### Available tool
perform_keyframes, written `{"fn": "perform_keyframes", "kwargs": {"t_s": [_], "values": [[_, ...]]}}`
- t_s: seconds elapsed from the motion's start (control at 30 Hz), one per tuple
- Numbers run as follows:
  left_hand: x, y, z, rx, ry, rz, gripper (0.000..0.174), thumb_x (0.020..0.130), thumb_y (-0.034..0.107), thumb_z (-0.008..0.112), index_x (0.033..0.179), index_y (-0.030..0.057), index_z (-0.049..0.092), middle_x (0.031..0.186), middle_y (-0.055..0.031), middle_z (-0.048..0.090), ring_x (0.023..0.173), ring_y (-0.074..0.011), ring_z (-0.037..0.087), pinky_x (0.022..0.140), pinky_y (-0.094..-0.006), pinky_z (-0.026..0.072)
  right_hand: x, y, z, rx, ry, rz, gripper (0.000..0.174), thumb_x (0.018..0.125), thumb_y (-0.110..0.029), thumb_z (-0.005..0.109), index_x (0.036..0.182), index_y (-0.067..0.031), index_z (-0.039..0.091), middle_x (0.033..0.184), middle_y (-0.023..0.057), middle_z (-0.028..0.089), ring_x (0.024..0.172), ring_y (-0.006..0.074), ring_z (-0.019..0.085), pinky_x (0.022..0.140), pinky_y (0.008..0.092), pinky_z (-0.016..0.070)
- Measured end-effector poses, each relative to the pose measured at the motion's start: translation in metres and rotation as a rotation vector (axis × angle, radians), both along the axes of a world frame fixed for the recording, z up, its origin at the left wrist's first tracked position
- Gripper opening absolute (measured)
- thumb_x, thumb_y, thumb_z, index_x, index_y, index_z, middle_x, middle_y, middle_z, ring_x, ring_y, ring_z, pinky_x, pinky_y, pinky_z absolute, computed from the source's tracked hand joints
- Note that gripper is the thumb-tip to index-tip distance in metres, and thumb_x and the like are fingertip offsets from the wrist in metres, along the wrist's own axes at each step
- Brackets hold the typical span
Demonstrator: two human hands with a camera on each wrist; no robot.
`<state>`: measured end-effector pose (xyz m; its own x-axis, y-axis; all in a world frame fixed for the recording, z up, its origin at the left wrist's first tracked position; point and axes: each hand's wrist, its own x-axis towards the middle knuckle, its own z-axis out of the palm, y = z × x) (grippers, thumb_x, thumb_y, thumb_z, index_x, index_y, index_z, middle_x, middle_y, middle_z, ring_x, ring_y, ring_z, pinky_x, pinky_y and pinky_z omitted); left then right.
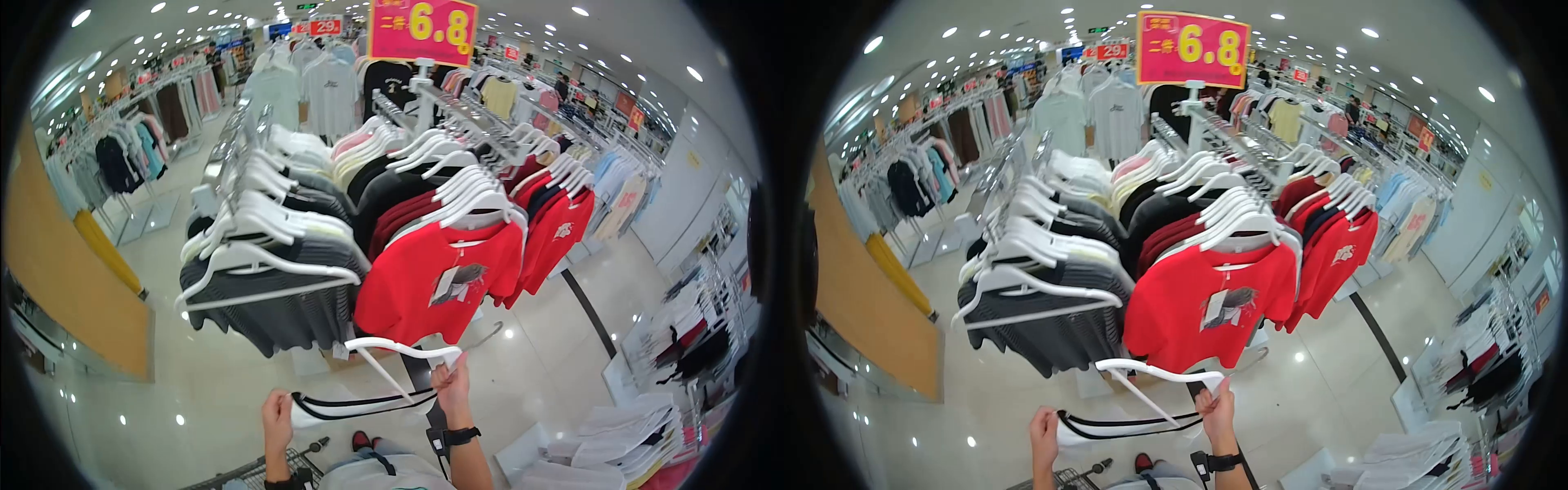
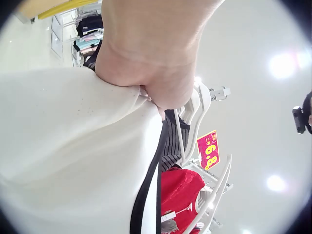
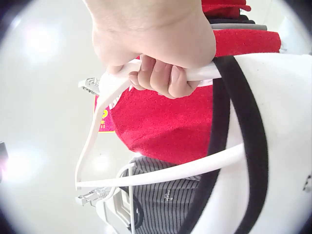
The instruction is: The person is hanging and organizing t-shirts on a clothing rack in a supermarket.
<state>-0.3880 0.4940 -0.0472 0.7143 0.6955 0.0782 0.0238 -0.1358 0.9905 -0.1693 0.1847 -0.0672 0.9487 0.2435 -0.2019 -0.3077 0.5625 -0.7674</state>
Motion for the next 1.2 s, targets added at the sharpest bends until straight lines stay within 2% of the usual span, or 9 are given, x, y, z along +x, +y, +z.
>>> {"fn": "perform_keyframes", "kwargs": {"t_s": [0.13,0.23,0.53,0.67,0.73,0.87,0.93,1.07,1.2], "values": [[0.014,0.010,-0.011,0.085,0.117,-0.311,0.011,0.102,0.009,0.060,0.095,0.0015,0.062,0.075,0.0053,0.050,0.068,-0.0048,0.042,0.060,-0.0228,0.0356,-0.003,0.005,0.029,-0.055,-0.079,0.012,0.071,0.103,-0.070,0.040,0.061,-0.0151,0.028,0.056,-0.0040,0.020,0.050,0.0123,0.020,0.051,0.0300,0.0183],[0.013,0.011,-0.013,-0.016,0.188,-0.395,0.010,0.102,0.010,0.060,0.096,0.0028,0.062,0.074,0.0075,0.045,0.067,-0.0040,0.038,0.059,-0.0224,0.0324,0.006,-0.002,0.037,0.059,-0.060,-0.016,0.072,0.101,-0.073,0.041,0.060,-0.0154,0.029,0.056,-0.0046,0.018,0.049,0.0110,0.019,0.050,0.0293,0.0179],[-0.008,0.030,0.004,-0.198,0.010,-0.421,0.013,0.102,0.012,0.062,0.093,0.0043,0.063,0.073,0.0094,0.047,0.067,-0.0017,0.040,0.058,-0.0218,0.0312,0.015,-0.014,0.055,0.463,0.148,-0.221,0.070,0.100,-0.074,0.043,0.062,-0.0154,0.034,0.057,-0.0051,0.020,0.049,0.0110,0.020,0.049,0.0290,0.0176],[-0.015,0.038,0.018,-0.276,-0.067,-0.359,0.012,0.100,0.009,0.061,0.089,0.0032,0.059,0.078,0.0055,0.057,0.072,-0.0019,0.046,0.064,-0.0191,0.0342,0.017,-0.024,0.070,0.457,0.009,-0.183,0.067,0.102,-0.069,0.045,0.065,-0.0146,0.035,0.058,-0.0055,0.019,0.049,0.0094,0.018,0.047,0.0285,0.0170],[-0.032,0.051,0.017,-0.170,-0.120,-0.301,0.010,0.099,0.008,0.058,0.090,0.0037,0.059,0.083,0.0017,0.058,0.076,-0.0048,0.049,0.067,-0.0217,0.0368,0.018,-0.026,0.077,0.294,-0.078,-0.123,0.066,0.104,-0.068,0.042,0.065,-0.0143,0.035,0.058,-0.0054,0.020,0.049,0.0092,0.019,0.047,0.0282,0.0172],[-0.115,0.095,0.008,0.151,-0.377,0.009,0.023,0.095,0.025,0.063,0.096,0.0025,0.059,0.096,-0.0079,0.059,0.085,-0.0135,0.054,0.076,-0.0286,0.0432,0.021,-0.028,0.089,-0.040,-0.174,-0.043,0.063,0.107,-0.061,0.042,0.065,-0.0136,0.037,0.058,-0.0052,0.022,0.049,0.0083,0.021,0.047,0.0266,0.0165],[-0.145,0.088,0.040,0.146,-0.658,0.441,0.035,0.093,0.034,0.065,0.103,0.0007,0.058,0.096,-0.0105,0.060,0.088,-0.0174,0.058,0.080,-0.0304,0.0479,0.021,-0.015,0.101,-0.100,-0.153,-0.057,0.060,0.108,-0.056,0.045,0.068,-0.0110,0.044,0.057,-0.0056,0.027,0.049,0.0067,0.023,0.047,0.0260,0.0165],[-0.164,0.086,0.070,0.113,-0.823,0.511,0.035,0.093,0.033,0.065,0.105,0.0009,0.059,0.097,-0.0108,0.061,0.089,-0.0182,0.059,0.081,-0.0316,0.0485,0.033,-0.005,0.085,-0.438,-0.298,0.077,0.054,0.109,-0.045,0.051,0.079,-0.0009,0.061,0.058,-0.0039,0.045,0.048,0.0036,0.031,0.047,0.0238,0.0192],[-0.213,0.093,0.046,0.015,-1.051,0.527,0.034,0.095,0.032,0.065,0.108,0.0012,0.061,0.099,-0.0113,0.063,0.091,-0.0192,0.060,0.082,-0.0332,0.0491,0.028,0.026,0.102,-0.606,-0.412,0.226,0.050,0.108,-0.040,0.054,0.078,-0.0006,0.066,0.059,-0.0037,0.049,0.051,0.0032,0.034,0.049,0.0243,0.0234]]}}
